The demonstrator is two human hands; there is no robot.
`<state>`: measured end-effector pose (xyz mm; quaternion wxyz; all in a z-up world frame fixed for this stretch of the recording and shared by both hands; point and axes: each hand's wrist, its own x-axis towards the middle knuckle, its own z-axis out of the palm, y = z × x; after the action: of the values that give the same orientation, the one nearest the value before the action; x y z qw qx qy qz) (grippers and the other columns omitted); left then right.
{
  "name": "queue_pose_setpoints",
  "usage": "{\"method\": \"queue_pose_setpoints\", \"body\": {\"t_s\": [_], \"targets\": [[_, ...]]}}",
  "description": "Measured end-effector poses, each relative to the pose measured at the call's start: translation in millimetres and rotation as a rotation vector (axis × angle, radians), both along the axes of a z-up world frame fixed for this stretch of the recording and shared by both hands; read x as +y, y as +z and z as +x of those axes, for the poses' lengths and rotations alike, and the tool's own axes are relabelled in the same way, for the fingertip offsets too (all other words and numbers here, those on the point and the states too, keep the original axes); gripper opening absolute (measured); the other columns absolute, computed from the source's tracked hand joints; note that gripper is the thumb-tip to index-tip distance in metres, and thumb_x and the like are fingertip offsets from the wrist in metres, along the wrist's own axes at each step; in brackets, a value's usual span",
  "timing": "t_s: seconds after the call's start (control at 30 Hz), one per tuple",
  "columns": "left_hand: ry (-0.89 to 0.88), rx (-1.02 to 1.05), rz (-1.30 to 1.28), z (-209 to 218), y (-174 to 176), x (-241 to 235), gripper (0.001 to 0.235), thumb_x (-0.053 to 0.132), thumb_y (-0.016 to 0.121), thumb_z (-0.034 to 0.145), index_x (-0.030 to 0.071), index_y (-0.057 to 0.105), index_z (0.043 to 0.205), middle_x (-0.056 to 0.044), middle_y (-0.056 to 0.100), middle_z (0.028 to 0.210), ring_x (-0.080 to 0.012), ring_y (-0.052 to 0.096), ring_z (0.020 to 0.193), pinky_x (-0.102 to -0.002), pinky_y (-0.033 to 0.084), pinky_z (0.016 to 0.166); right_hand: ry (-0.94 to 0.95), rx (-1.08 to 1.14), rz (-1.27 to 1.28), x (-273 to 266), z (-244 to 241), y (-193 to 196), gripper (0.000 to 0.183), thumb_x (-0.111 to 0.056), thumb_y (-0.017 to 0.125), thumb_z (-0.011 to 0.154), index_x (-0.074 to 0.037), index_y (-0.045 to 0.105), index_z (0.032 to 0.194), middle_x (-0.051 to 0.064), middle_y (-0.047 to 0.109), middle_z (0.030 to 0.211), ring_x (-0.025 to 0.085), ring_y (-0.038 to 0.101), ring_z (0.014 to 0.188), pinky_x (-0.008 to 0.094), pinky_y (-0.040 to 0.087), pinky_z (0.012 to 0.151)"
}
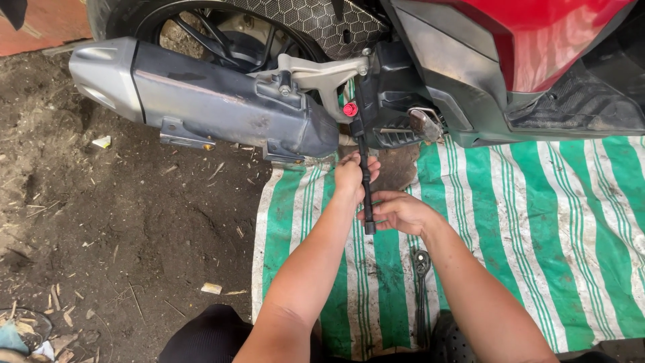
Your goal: The person uses a socket wrench to tighten a bolt on the rear undercarriage of a red motorcycle. The person holds the tool with both hands and rotates it to secure the fastener near the exhaust pipe.
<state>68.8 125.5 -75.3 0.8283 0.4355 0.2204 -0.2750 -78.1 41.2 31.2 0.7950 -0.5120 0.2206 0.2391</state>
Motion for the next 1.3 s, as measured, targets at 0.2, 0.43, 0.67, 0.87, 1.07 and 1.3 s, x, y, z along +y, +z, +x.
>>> {"method": "queue_pose_setpoints", "body": {"t_s": [0.2,0.43,0.67,0.87,1.07,1.3], "targets": [[0.072,-0.044,0.076,10,-31,-13,0.052,0.014,0.097,0.088,0.008,0.06,0.125,-0.014,0.074,0.1,-0.0254,0.078,0.086,-0.047,0.074,0.077,-0.047,-0.039,-0.141,-14,11,-48,0.039,0.001,0.092,0.084,-0.004,0.078,0.12,0.004,0.078,0.092,0.023,0.082,0.077,0.042,0.071,0.07],[0.089,-0.012,0.052,5,-26,-5,0.03,0.017,0.082,0.102,0.006,0.067,0.125,-0.018,0.076,0.097,-0.0276,0.082,0.08,-0.049,0.074,0.072,-0.043,0.018,-0.165,-12,14,-77,0.042,-0.007,0.099,0.084,-0.004,0.078,0.121,0.006,0.075,0.099,0.026,0.082,0.08,0.047,0.072,0.072],[0.048,-0.074,0.099,6,-37,-12,0.029,0.019,0.085,0.099,0.007,0.071,0.121,-0.017,0.08,0.096,-0.0245,0.081,0.077,-0.047,0.073,0.068,-0.075,0.011,-0.166,-7,15,-81,0.038,-0.007,0.1,0.084,-0.002,0.076,0.112,0.012,0.076,0.096,0.037,0.085,0.081,0.052,0.071,0.066],[0.005,-0.063,0.079,7,-17,-7,0.033,0.02,0.069,0.109,0.004,0.064,0.137,-0.023,0.081,0.097,-0.0306,0.084,0.078,-0.047,0.073,0.067,-0.098,0.019,-0.096,-5,13,-40,0.04,0.0,0.088,0.088,-0.002,0.073,0.125,0.008,0.071,0.101,0.03,0.083,0.083,0.046,0.069,0.068],[-0.023,-0.091,0.109,7,-26,-12,0.034,0.024,0.079,0.102,0.009,0.064,0.129,-0.017,0.08,0.102,-0.0253,0.083,0.082,-0.045,0.072,0.072,-0.047,-0.051,-0.291,-17,18,-87,0.041,-0.007,0.097,0.083,-0.004,0.081,0.12,0.001,0.07,0.094,0.017,0.075,0.072,0.034,0.068,0.062],[0.077,-0.087,0.111,8,-24,-12,0.022,0.018,0.082,0.101,0.004,0.072,0.114,-0.014,0.073,0.092,-0.0241,0.08,0.071,-0.045,0.073,0.061,-0.062,-0.051,-0.222,-12,18,-76,0.04,-0.011,0.096,0.088,-0.002,0.08,0.124,0.008,0.072,0.109,0.026,0.079,0.091,0.049,0.07,0.075]]}}
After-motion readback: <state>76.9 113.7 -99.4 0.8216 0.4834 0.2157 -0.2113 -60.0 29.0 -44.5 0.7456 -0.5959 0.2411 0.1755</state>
